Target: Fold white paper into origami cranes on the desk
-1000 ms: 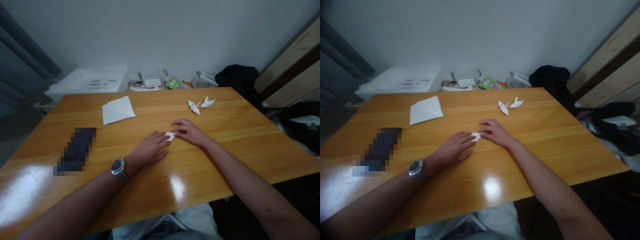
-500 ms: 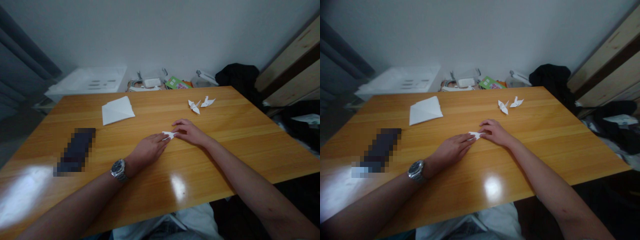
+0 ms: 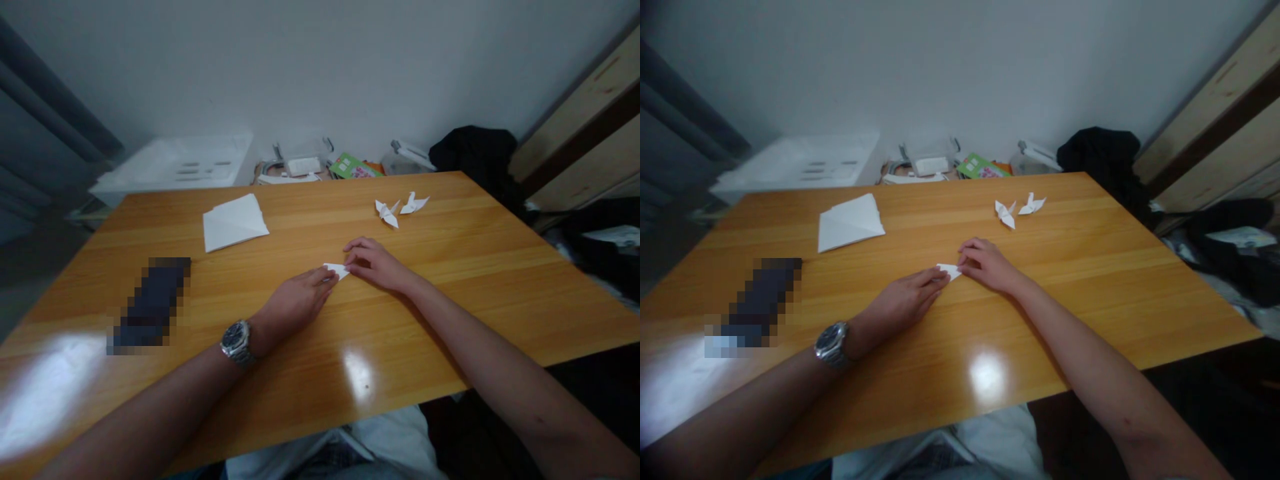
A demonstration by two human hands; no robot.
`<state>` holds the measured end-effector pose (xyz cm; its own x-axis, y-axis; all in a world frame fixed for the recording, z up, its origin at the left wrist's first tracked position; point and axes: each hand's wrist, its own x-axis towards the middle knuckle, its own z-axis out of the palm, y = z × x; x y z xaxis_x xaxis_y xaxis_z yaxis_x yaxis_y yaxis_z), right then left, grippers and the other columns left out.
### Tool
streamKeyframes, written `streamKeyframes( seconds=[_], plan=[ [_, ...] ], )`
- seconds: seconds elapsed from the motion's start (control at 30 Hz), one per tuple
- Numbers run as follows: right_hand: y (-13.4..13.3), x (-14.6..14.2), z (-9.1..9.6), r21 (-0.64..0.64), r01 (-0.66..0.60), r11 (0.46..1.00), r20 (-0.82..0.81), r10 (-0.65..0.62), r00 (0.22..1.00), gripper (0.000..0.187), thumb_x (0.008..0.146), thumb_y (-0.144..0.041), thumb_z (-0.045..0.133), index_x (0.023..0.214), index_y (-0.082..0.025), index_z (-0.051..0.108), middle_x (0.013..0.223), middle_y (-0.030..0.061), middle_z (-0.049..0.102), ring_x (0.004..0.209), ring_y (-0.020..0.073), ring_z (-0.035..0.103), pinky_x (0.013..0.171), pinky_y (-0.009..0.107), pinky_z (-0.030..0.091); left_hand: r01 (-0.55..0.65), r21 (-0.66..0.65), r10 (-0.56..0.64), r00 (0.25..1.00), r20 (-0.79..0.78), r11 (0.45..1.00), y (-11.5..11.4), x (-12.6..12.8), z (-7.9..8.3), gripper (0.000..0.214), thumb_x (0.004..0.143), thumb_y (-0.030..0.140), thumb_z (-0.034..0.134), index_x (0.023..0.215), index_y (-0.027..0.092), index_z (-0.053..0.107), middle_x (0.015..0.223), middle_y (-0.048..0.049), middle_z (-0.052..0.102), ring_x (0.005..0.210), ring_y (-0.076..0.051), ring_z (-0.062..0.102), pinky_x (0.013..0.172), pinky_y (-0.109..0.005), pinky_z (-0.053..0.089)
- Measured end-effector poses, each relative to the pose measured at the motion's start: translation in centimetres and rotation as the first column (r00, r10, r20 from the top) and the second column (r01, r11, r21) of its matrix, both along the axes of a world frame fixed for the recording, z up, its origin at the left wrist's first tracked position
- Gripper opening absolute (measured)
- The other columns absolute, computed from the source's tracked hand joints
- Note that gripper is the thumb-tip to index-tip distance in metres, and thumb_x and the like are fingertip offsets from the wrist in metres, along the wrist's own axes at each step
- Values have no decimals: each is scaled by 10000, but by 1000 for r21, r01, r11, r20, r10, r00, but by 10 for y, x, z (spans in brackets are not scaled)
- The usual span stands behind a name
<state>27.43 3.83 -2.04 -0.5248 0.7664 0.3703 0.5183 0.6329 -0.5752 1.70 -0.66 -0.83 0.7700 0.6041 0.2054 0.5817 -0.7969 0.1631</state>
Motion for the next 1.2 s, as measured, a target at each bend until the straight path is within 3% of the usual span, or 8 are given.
streamKeyframes(
  seconds=[0.43,0.57,0.73,1.2],
  plan=[
    [3,4,-1,9,-41,999,45,41,998,115,952,-306,642,996,-241,725,1187,92,646,1133,243,601,1008,436,460,-4,-42,3,1000,-16,999,1,-2,2,394,1039,259,438,1402,179,568,1437,-120,579,1353,-240,538,1135,-411,468],
    [1,4,1,6,-25,1000,63,25,998,160,897,-355,716,1012,-245,721,1200,97,644,1148,265,595,1016,457,458,0,-20,-1,1000,-16,1000,1,-2,2,395,1035,258,452,1409,214,568,1437,-108,578,1340,-248,548,1110,-416,488],
    [0,2,2,-21,-6,1000,30,7,1000,147,891,-325,722,1009,-237,719,1212,99,628,1167,259,587,1034,457,457,8,4,-8,1000,-18,1000,1,-3,1,387,1038,270,443,1392,208,587,1419,-104,589,1330,-253,555,1101,-407,498],
    [5,15,1,-154,-102,983,-21,100,995,159,961,-247,611,1041,-249,748,1303,92,603,1234,232,573,1085,469,448,10,43,-9,1000,-21,999,2,-4,0,388,1039,280,436,1389,221,592,1406,-93,590,1311,-250,551,1130,-408,468]
  ],
)
